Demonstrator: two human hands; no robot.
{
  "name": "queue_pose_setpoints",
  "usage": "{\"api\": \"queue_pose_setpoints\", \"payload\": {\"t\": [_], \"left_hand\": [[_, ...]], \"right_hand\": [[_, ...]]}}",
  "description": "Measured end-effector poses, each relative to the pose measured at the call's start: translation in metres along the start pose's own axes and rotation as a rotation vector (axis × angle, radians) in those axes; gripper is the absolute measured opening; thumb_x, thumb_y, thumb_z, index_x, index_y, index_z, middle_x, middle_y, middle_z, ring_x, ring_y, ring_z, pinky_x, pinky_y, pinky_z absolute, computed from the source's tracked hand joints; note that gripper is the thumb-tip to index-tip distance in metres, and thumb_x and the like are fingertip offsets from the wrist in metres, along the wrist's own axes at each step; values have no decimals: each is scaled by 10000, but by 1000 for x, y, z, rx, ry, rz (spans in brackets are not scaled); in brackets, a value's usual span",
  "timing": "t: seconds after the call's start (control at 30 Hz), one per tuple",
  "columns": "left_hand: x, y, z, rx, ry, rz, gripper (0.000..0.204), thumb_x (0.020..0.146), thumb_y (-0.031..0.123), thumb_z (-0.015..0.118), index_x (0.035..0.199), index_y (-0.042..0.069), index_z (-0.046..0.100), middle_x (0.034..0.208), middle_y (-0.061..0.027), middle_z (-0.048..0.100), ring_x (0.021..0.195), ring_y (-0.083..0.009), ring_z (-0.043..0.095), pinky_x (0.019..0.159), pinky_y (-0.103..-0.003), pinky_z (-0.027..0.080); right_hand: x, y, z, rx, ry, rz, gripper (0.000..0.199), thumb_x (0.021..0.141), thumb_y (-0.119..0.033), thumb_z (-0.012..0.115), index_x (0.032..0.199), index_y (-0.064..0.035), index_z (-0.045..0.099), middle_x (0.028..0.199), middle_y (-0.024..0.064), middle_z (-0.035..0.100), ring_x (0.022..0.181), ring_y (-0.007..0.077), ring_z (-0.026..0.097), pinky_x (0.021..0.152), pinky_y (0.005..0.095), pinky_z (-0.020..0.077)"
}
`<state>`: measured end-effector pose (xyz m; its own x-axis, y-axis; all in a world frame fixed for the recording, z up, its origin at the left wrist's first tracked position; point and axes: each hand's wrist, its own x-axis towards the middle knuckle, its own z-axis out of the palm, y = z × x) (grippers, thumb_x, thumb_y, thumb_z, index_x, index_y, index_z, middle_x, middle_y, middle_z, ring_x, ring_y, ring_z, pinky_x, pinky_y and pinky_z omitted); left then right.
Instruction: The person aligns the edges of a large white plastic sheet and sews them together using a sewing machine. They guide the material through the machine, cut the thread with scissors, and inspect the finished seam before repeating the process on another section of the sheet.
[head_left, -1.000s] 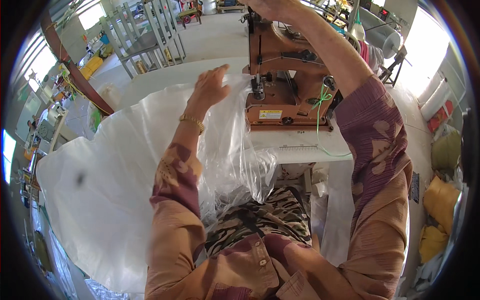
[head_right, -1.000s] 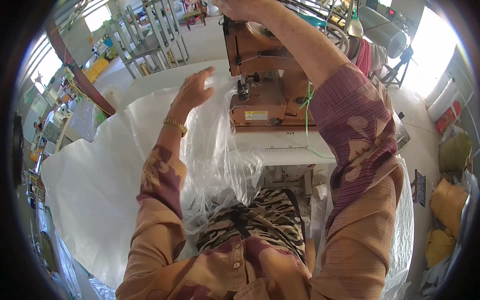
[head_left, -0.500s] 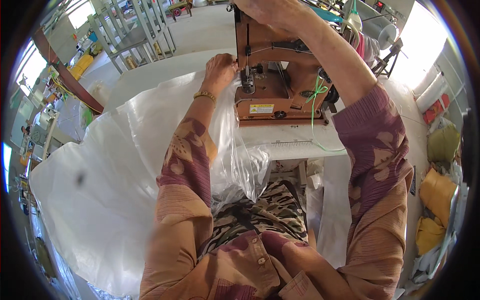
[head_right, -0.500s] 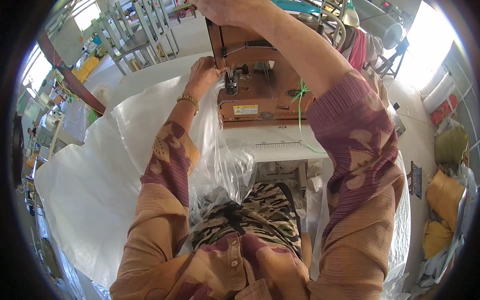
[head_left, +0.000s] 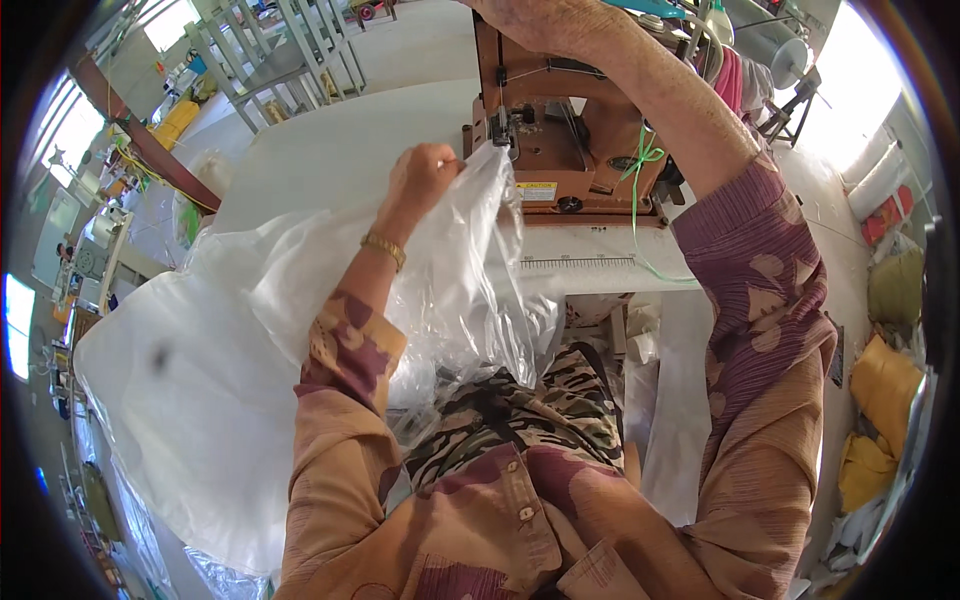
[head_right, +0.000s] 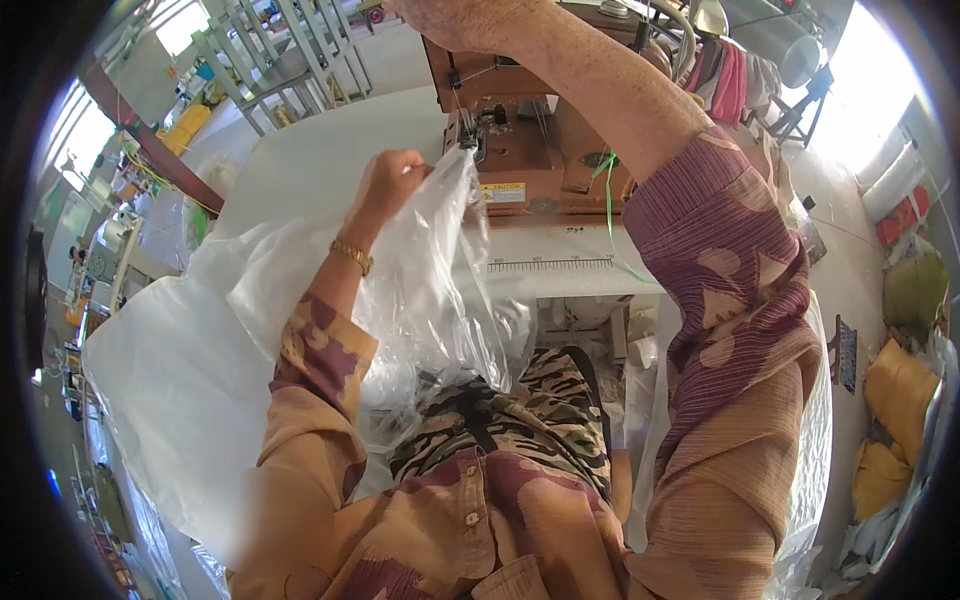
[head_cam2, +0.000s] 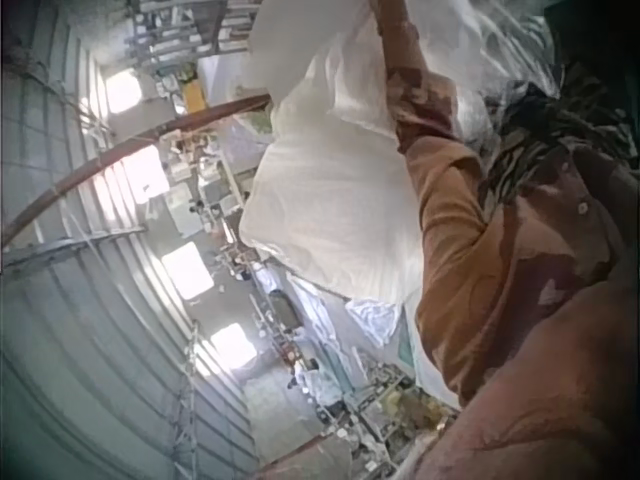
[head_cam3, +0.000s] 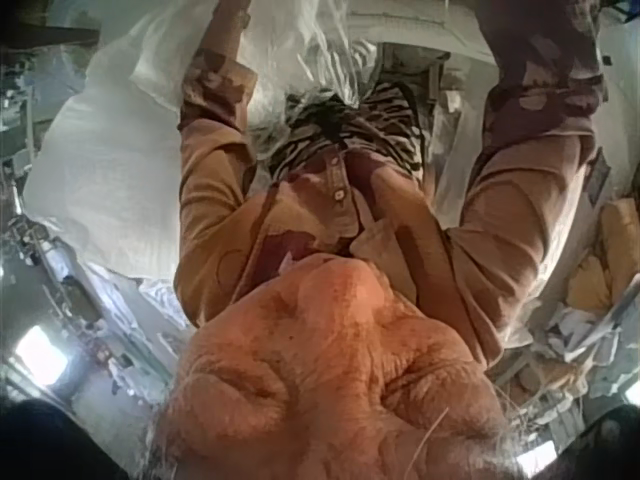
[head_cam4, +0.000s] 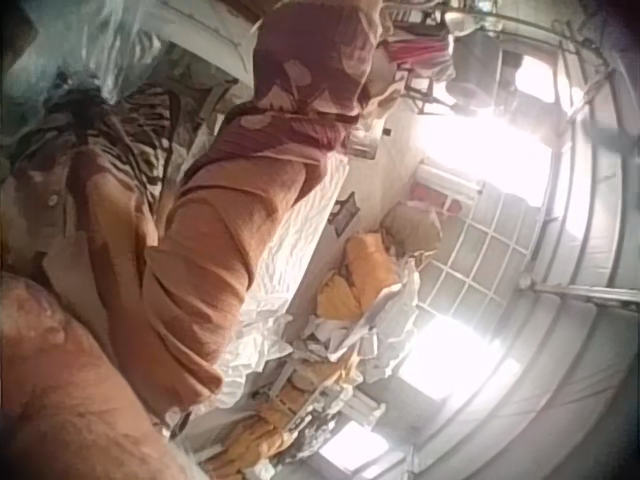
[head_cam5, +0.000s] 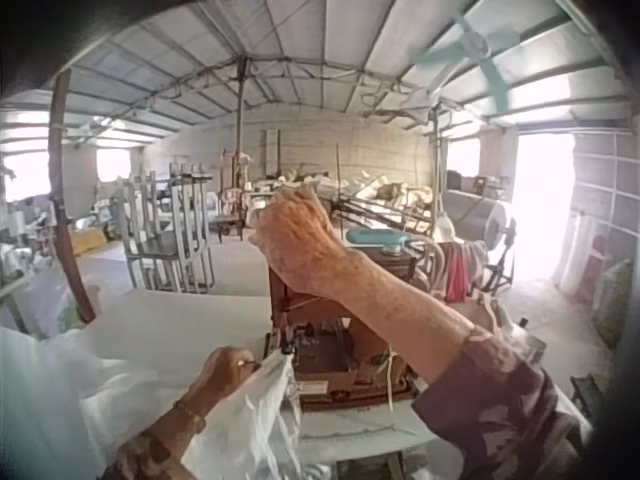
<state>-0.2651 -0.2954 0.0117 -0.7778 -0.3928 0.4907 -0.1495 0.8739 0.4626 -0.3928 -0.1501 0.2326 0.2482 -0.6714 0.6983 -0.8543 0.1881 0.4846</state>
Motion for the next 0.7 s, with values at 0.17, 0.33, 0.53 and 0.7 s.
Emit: {"api": "queue_pose_setpoints", "payload": {"t": [0.17,0.33,0.53,0.7], "left_hand": [[-15,19,2,33,44,-74,168,830,212,638,794,57,692,776,-178,673,788,-389,651,711,-476,502],[-9,21,-3,101,93,-74,191,851,215,609,772,49,662,747,-174,661,761,-389,644,706,-476,494],[-3,23,-15,184,195,-5,117,859,151,592,874,51,651,930,-164,669,863,-373,635,747,-473,495],[-27,52,-29,223,438,342,241,891,70,567,1111,2,639,1154,-148,618,1056,-361,597,887,-425,489]], "right_hand": [[2,3,8,-2,-80,29,263,903,-293,603,859,-51,695,900,148,666,1031,314,583,943,462,404],[12,11,9,-104,66,79,268,902,-286,604,930,-44,715,952,155,679,1113,337,556,998,482,377],[8,15,-15,-84,403,55,251,909,-236,581,940,-12,689,952,184,661,1024,342,576,869,472,431],[-128,-70,-4,489,64,311,237,950,-235,556,829,-38,609,707,165,620,656,393,617,606,503,494]]}}
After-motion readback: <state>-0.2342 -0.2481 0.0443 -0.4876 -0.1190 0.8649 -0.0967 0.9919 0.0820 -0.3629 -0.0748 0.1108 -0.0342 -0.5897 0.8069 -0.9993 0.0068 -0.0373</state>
